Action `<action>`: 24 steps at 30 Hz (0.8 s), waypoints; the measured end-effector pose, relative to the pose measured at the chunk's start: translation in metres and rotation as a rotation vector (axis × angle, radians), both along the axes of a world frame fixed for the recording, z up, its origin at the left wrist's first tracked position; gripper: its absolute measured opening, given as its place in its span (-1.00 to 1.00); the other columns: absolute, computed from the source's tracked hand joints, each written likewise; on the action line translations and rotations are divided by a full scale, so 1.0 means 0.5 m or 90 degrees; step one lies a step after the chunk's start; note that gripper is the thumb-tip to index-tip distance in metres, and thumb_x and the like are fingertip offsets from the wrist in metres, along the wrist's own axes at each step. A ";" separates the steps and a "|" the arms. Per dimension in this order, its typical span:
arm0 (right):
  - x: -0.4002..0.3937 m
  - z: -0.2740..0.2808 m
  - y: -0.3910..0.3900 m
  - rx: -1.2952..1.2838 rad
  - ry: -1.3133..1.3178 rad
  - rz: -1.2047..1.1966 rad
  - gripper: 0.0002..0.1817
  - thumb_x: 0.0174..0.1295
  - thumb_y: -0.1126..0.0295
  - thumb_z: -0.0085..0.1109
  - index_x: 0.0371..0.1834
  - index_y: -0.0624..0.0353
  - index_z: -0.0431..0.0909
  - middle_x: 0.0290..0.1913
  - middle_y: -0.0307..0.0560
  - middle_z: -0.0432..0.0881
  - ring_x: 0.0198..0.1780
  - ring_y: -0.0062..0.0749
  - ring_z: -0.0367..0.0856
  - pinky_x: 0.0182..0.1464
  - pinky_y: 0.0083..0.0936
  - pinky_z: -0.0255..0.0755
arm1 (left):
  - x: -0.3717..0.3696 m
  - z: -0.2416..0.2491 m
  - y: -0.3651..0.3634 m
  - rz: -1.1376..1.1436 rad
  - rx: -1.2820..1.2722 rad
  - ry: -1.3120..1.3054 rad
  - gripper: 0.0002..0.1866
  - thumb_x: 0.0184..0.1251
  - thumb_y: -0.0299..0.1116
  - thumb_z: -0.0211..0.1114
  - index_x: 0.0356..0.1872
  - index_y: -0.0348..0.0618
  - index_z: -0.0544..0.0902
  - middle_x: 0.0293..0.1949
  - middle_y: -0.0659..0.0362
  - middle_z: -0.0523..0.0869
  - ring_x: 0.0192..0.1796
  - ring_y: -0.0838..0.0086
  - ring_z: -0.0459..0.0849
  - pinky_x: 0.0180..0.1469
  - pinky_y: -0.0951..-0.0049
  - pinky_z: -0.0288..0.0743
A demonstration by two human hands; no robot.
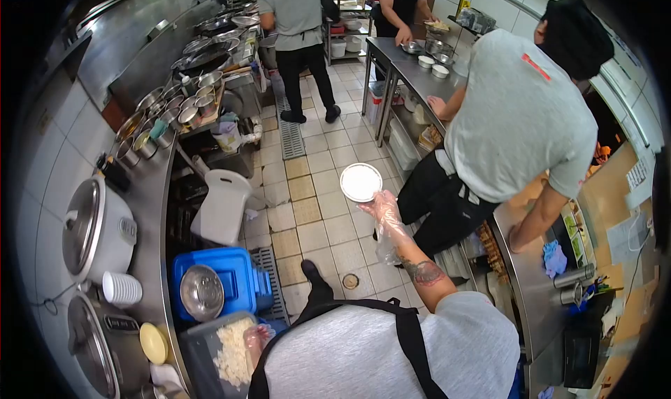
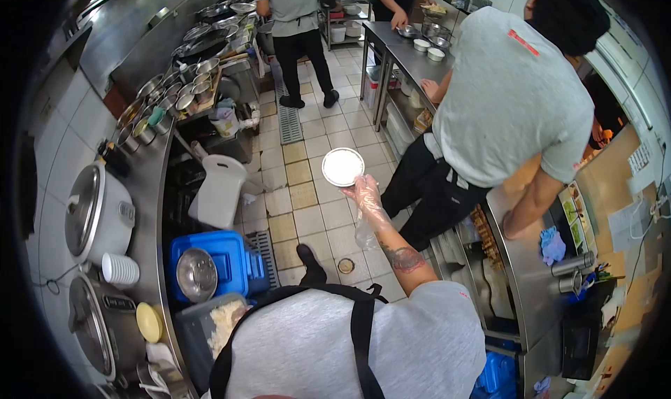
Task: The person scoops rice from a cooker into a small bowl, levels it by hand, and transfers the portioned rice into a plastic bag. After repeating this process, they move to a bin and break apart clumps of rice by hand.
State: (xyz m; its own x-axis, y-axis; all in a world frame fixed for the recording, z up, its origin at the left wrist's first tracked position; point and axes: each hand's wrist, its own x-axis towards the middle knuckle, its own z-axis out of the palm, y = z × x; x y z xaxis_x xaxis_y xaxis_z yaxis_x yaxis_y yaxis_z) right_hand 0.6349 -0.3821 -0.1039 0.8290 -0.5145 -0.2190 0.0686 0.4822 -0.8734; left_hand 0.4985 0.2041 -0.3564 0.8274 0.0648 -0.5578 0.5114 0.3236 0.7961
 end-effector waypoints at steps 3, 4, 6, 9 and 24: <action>0.156 -0.014 -0.076 -0.057 0.057 -0.100 -0.72 0.35 0.42 -0.08 -0.06 0.47 0.22 -0.20 0.17 0.49 -0.31 -0.19 0.61 -0.23 -0.27 0.76 | 0.187 0.004 0.010 0.021 -0.246 0.064 -0.64 0.38 -0.12 -0.03 -0.55 -0.13 0.42 -0.64 0.16 0.48 -0.65 0.38 0.42 -0.60 0.38 0.30; 0.206 -0.049 -0.115 -0.045 -0.001 -0.112 -0.71 0.34 0.42 -0.06 -0.06 0.47 0.22 -0.20 0.20 0.47 -0.35 -0.18 0.60 -0.31 -0.30 0.76 | 0.247 0.124 -0.046 0.132 0.014 0.119 -0.64 0.40 -0.15 -0.07 -0.57 -0.11 0.37 -0.65 0.18 0.43 -0.65 0.40 0.37 -0.61 0.39 0.25; 0.283 -0.042 -0.167 -0.009 0.040 -0.186 -0.72 0.37 0.42 -0.07 -0.04 0.48 0.25 -0.19 0.24 0.52 -0.32 -0.09 0.64 -0.30 -0.23 0.76 | 0.400 0.069 -0.057 0.109 0.055 0.080 -0.64 0.43 -0.15 -0.01 -0.54 -0.13 0.42 -0.62 0.16 0.47 -0.61 0.39 0.44 -0.58 0.41 0.33; 0.380 -0.011 -0.250 0.001 0.045 -0.258 -0.70 0.37 0.43 -0.08 -0.06 0.57 0.31 -0.29 0.18 0.51 -0.39 -0.14 0.61 -0.34 -0.27 0.75 | 0.620 0.071 -0.109 -0.007 0.089 -0.026 -0.65 0.45 -0.13 0.07 -0.47 -0.17 0.49 -0.57 0.14 0.55 -0.58 0.40 0.51 -0.53 0.43 0.42; 0.747 -0.034 -0.892 -0.985 0.697 -0.185 -0.41 -0.02 -0.10 0.36 -0.25 0.29 0.59 -0.12 0.20 0.66 -0.10 -0.10 0.68 -0.08 -0.24 0.54 | 0.991 0.024 -0.352 -0.036 0.138 0.036 -0.72 0.39 -0.21 0.18 -0.41 -0.21 0.56 -0.51 0.04 0.67 -0.52 0.30 0.64 -0.45 0.30 0.55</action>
